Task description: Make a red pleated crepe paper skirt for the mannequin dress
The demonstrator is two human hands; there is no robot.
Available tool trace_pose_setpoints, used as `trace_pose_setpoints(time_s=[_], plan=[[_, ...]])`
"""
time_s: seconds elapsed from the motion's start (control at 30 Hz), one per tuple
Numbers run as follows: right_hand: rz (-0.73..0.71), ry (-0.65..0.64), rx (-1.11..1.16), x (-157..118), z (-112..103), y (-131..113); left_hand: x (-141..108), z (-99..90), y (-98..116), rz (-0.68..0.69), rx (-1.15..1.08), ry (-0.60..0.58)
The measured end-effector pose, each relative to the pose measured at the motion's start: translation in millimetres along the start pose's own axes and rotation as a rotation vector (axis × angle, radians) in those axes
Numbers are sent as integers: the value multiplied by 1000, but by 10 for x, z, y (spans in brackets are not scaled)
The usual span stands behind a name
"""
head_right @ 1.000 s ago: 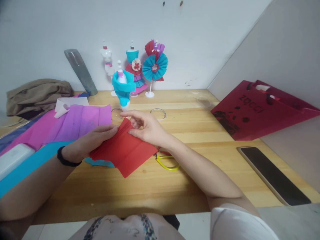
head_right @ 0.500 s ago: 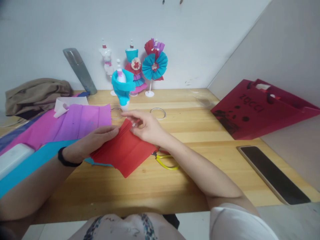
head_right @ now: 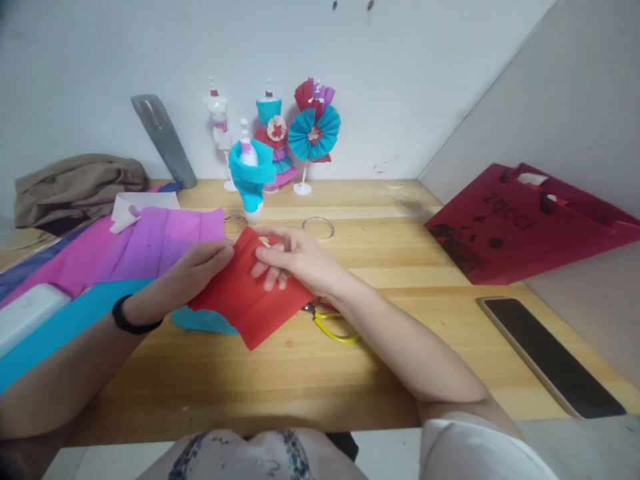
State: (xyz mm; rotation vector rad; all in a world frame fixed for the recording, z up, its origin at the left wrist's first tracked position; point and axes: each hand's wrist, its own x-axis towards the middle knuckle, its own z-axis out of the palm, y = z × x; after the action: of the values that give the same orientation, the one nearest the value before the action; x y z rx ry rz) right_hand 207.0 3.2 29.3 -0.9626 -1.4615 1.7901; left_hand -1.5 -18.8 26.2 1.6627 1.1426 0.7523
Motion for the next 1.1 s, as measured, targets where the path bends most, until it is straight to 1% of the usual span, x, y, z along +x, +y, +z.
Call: trace_pose_setpoints(time_s=[0.13,0.23,0.43,0.6,0.7,0.77,0.87,0.97,1.03,1.1], plan=[[14,-20,82,36,-29,36,-9,7,-13,46,142,-24],[-6,-31,74,63,-48,47,-29,19,-2,105,250,-20],[-89,-41,4,81,-73,72,-64,49,-23,324,559,55],[-152,-31,-87,50,-64,80,-79,42,-77,403,778,28],[-229,-2,-197,44,-28,98,-80,44,-86,445,867,36],[-256,6,-249,48,-1,115,-80,52,-82,480,897,37],[-217,-23,-230,53,32,132,-84,61,-67,501,921,21],[-96,-59,-190,49,51,126,-92,52,-48,492,940,-15],[-35,-60,-185,47,53,116,-95,43,-39,511,939,-6],[-17,-60,-167,51,46,115,-92,39,-33,528,943,8]])
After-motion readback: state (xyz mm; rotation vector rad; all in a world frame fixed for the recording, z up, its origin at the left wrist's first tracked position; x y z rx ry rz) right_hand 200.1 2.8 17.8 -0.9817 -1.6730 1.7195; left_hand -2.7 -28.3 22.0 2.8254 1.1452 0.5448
